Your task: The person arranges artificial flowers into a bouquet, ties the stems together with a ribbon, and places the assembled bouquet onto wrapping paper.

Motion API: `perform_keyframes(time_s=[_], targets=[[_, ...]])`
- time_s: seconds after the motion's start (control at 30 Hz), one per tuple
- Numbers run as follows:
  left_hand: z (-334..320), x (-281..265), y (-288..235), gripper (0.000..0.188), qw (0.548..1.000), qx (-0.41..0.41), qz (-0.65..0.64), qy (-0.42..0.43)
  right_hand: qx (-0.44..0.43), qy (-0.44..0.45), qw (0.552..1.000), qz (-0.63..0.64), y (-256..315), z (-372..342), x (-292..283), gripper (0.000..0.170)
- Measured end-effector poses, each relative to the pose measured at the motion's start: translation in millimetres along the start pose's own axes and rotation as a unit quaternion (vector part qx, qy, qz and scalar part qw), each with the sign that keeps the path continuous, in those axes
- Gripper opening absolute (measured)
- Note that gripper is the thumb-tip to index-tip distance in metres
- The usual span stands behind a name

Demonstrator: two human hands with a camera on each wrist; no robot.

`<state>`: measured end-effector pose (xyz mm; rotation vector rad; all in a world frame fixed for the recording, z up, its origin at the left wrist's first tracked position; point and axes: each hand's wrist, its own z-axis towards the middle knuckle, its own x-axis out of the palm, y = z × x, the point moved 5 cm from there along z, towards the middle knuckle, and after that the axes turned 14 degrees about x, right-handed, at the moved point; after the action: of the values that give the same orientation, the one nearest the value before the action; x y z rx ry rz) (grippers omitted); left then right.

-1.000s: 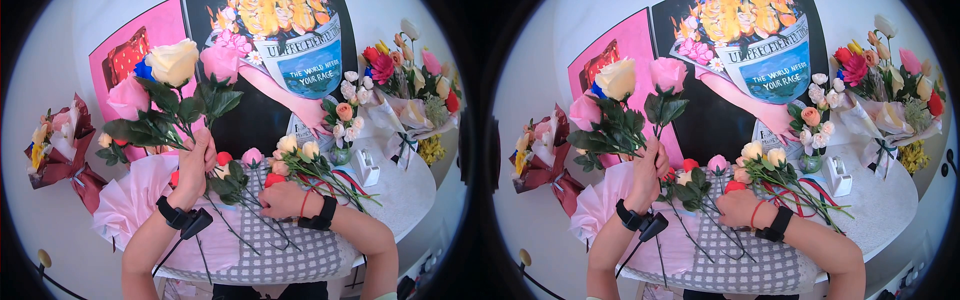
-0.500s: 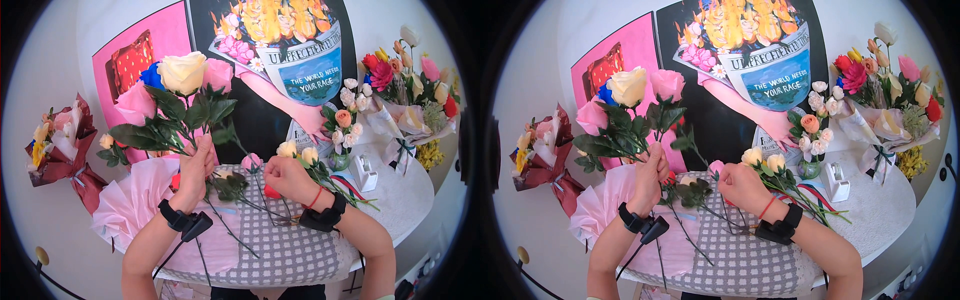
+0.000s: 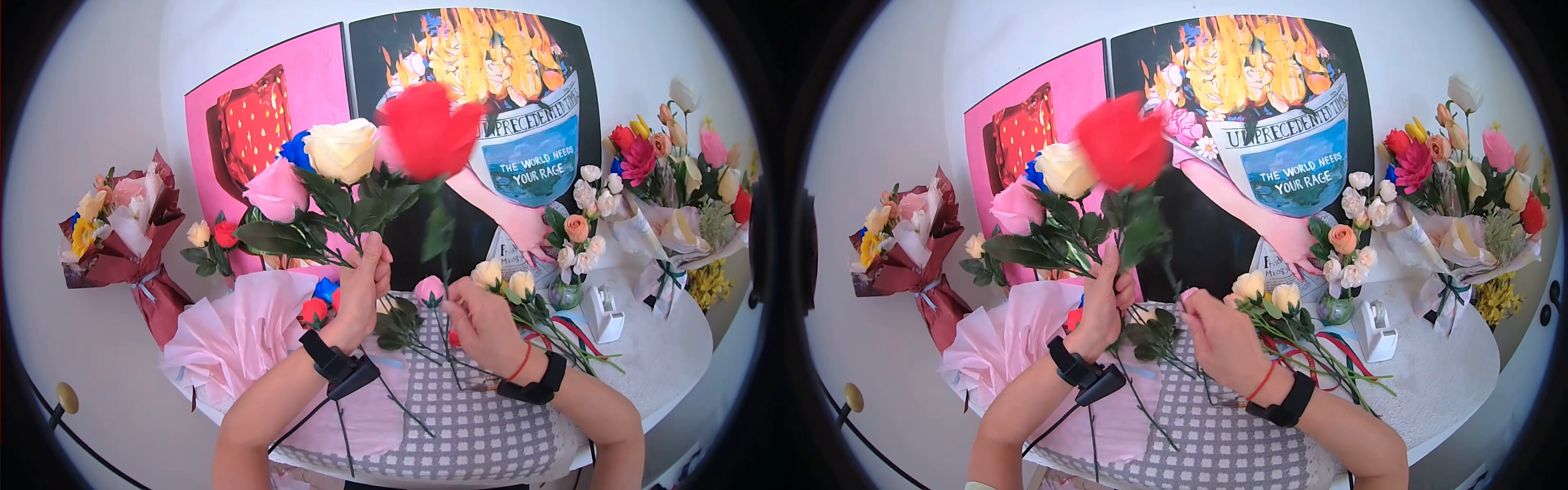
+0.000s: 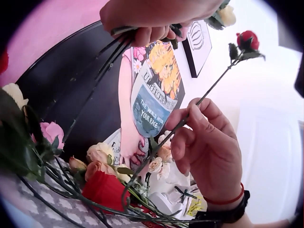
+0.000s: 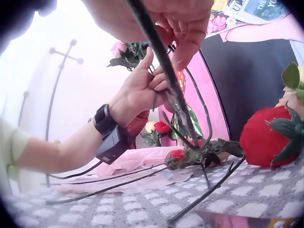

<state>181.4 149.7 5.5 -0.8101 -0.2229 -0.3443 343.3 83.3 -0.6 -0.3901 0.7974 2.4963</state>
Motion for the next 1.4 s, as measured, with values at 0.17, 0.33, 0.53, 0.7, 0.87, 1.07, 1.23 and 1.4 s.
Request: perform_keyframes(time_s=[0.17,0.33,0.53,0.7,0.87,1.07,1.23,1.4], targets=[[-7.6,17.5,3.1,0.036,0.998,0.007,-0.058,0.020,0.079,0.065,0.991,0.086,-9.6,-5.8,14.2,0.010],[-16.9,23.6,14.9,0.024,0.996,0.030,-0.047,0.068,0.141,0.112,0.973,0.146,-15.4,-6.0,17.0,0.008],[-27.4,40.6,12.8,0.032,0.996,0.003,-0.018,0.091,0.055,0.079,0.995,0.037,-6.8,-7.8,14.6,0.007],[-28.6,50.2,10.6,0.056,0.987,0.015,-0.018,0.156,0.028,0.059,0.998,0.004,-3.9,-8.3,11.0,0.010],[-31.5,42.0,20.0,0.042,0.987,-0.002,0.007,0.161,0.038,0.085,0.995,-0.027,-8.6,-9.0,14.6,0.009],[-34.7,37.3,30.1,0.032,0.990,-0.007,0.052,0.128,0.022,0.088,0.994,-0.060,-8.8,-10.5,17.9,0.010],[-27.5,32.4,35.8,0.032,0.981,0.043,0.086,0.170,0.034,0.080,0.994,-0.066,-3.7,-9.8,13.5,0.015],[-28.5,38.7,27.0,0.038,0.992,-0.003,0.085,0.098,0.068,0.036,0.992,-0.099,-2.9,-7.0,6.6,0.030]])
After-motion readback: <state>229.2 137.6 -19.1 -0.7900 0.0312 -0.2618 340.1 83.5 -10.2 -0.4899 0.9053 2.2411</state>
